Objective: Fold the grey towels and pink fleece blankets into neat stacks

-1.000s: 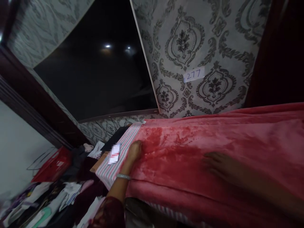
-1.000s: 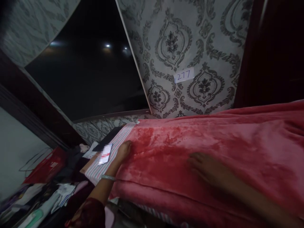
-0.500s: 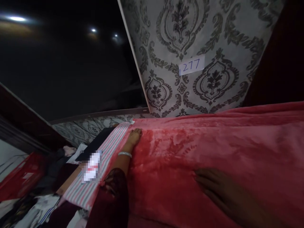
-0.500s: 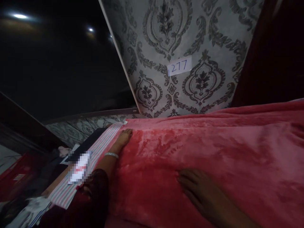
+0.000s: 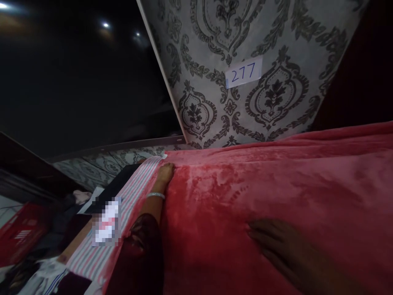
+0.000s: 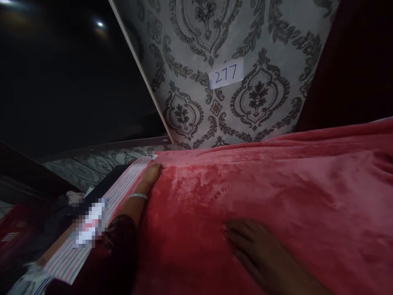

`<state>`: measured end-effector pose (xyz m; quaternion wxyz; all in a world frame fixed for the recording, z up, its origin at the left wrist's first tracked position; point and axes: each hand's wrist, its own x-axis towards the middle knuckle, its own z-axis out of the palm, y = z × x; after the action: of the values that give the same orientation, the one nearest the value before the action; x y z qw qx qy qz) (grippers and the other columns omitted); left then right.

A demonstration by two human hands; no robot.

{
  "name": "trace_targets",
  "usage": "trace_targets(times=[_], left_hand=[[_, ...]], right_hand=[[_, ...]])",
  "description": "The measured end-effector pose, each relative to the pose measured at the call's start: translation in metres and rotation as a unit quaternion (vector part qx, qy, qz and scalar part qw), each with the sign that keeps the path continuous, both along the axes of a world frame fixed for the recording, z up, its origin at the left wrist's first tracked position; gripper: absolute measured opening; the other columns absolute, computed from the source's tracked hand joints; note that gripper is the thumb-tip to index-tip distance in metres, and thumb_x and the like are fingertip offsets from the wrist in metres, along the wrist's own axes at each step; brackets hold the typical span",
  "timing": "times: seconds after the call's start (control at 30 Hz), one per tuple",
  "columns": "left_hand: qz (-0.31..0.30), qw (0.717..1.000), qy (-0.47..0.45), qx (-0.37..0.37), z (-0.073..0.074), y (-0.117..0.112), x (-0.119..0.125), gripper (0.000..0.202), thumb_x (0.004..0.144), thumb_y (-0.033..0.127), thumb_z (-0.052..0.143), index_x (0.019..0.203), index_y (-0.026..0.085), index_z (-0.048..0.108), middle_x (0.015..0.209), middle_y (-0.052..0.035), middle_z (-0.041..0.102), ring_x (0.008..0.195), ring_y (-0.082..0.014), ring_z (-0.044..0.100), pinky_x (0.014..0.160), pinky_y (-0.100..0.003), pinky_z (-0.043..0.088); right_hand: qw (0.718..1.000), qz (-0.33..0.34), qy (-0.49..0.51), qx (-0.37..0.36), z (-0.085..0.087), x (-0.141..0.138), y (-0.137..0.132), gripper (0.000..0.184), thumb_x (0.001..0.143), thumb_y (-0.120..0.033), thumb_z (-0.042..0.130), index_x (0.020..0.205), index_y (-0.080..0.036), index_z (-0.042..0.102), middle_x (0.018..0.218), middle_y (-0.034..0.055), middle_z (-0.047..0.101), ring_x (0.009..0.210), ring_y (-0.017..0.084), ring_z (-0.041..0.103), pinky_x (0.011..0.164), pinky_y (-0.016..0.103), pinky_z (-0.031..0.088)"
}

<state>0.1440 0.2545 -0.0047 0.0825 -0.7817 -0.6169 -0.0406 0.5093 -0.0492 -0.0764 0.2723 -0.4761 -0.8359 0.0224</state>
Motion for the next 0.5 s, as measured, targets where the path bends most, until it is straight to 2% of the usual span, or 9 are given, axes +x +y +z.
trace_targets(times=[0.07,0.13,0.27,0.37,0.5], left_hand=[[0.0,1.0,-0.003,0.016,0.006,-0.01,0.005,0.035,0.098,0.023,0.043,0.126,0.014,0.062,0.131,-0.0164,0.063,0.125,-0.0275,0.055,0.109,-0.041,0.037],[-0.012,1.0,-0.003,0.024,0.007,-0.025,0.015,0.042,0.099,0.029,0.041,0.137,0.015,0.055,0.143,-0.0164,0.055,0.136,-0.0284,0.046,0.117,-0.044,0.029],[-0.046,0.999,-0.004,-0.013,-0.013,-0.056,0.044,0.058,0.098,0.049,0.042,0.149,0.022,0.045,0.157,-0.0112,0.042,0.147,-0.0325,0.032,0.121,-0.054,0.02],[-0.019,0.997,-0.023,-0.072,-0.027,-0.07,0.056,0.062,0.098,0.055,0.035,0.155,0.03,0.035,0.164,-0.0068,0.028,0.152,-0.0368,0.017,0.119,-0.063,0.018],[-0.013,0.996,-0.025,-0.08,-0.028,-0.072,0.057,0.063,0.098,0.056,0.032,0.156,0.031,0.032,0.165,-0.0054,0.025,0.153,-0.0362,0.014,0.12,-0.063,0.017]], right_hand=[[1.0,-0.003,0.009,0.0,0.0,-0.001,0.0,0.038,0.098,-0.034,0.049,0.132,-0.034,0.066,0.13,0.0037,0.066,0.113,0.025,0.065,0.095,0.046,0.057],[1.0,-0.001,0.023,0.0,-0.001,-0.002,0.001,0.037,0.098,-0.033,0.048,0.13,-0.034,0.066,0.128,0.0045,0.067,0.111,0.025,0.066,0.095,0.047,0.057],[1.0,0.014,0.025,-0.008,0.003,-0.004,0.004,0.037,0.098,-0.031,0.049,0.132,-0.034,0.066,0.129,0.0037,0.067,0.113,0.023,0.065,0.098,0.046,0.056],[1.0,0.017,0.01,-0.007,0.008,-0.006,0.003,0.037,0.098,-0.031,0.049,0.131,-0.035,0.066,0.13,0.0022,0.066,0.114,0.024,0.065,0.099,0.045,0.056],[1.0,0.007,0.016,0.01,0.012,-0.005,-0.001,0.037,0.096,-0.031,0.049,0.125,-0.04,0.069,0.126,-0.0034,0.069,0.111,0.024,0.067,0.098,0.039,0.058]])
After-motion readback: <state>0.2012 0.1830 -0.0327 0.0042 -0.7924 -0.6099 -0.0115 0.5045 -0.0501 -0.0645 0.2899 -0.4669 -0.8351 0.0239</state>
